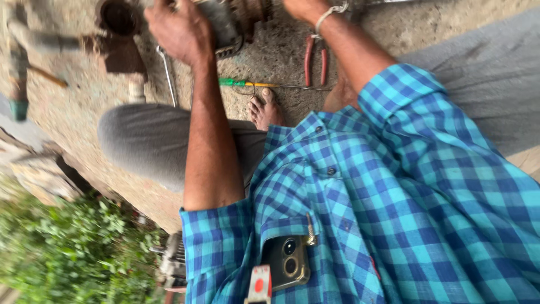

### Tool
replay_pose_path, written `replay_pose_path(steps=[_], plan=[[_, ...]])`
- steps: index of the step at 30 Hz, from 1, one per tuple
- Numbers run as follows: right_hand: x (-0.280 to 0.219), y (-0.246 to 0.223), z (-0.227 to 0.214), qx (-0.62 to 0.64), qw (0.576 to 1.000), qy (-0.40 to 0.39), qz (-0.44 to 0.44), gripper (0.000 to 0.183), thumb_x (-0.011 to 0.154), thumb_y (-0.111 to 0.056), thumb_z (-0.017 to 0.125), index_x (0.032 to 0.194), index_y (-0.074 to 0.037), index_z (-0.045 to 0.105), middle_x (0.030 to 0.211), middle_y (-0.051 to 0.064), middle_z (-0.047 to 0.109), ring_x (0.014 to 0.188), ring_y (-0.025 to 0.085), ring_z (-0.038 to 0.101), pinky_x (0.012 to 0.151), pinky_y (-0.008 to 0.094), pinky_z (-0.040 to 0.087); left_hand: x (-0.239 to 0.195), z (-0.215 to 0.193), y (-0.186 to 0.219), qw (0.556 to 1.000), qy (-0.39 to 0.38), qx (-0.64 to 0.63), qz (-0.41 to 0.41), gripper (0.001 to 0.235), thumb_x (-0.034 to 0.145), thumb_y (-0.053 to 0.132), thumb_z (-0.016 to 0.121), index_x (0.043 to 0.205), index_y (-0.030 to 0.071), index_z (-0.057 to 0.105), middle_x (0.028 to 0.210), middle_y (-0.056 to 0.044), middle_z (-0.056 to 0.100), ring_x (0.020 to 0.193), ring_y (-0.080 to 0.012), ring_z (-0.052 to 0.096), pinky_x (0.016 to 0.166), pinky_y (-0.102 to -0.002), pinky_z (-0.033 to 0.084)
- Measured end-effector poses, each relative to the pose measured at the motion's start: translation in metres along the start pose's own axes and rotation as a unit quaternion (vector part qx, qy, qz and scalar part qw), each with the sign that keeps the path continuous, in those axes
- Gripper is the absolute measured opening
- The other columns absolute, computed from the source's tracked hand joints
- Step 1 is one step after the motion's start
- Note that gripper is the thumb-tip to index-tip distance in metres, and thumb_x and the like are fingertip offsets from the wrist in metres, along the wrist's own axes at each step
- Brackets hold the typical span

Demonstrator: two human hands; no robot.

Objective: The person sits on the ground and works on a small electric motor using pliers and a hammer. They repeatedly adjust the motor's internal components and wires while handling the casing.

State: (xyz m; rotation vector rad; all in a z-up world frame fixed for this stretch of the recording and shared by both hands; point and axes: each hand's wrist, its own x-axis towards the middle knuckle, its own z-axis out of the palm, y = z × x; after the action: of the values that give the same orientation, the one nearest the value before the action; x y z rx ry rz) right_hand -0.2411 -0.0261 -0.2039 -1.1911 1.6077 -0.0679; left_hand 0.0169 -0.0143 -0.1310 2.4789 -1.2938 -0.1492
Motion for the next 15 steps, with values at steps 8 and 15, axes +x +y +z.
replay_pose_path(steps=[8, 15], plan=[[-0.005, 0.011, 0.033, 0.191, 0.976, 0.074, -0.069, 0.034, 0.109, -0.036, 0.052, 0.115, -0.010, 0.072, 0.105, 0.010, 0.070, 0.085, 0.019, 0.072, 0.065, 0.031, 0.062, 0.013, -0.025, 0.014, 0.982, -0.001, -0.160, -0.096, 0.070, 0.090, 0.070, 0.050, 0.102, 0.004, 0.071, 0.084, -0.011, 0.073, 0.072, -0.0160, 0.064, 0.066, -0.042, 0.057], [-0.028, -0.014, 0.029, 0.356, 0.902, 0.021, -0.243, 0.051, 0.109, -0.046, 0.048, 0.129, 0.000, 0.061, 0.114, 0.018, 0.077, 0.093, 0.025, 0.081, 0.071, 0.035, 0.069, 0.068, -0.049, -0.040, 0.967, -0.098, -0.216, -0.089, 0.069, 0.100, 0.063, 0.056, 0.082, 0.001, 0.079, 0.067, -0.010, 0.067, 0.062, -0.0232, 0.054, 0.073, -0.042, 0.055]])
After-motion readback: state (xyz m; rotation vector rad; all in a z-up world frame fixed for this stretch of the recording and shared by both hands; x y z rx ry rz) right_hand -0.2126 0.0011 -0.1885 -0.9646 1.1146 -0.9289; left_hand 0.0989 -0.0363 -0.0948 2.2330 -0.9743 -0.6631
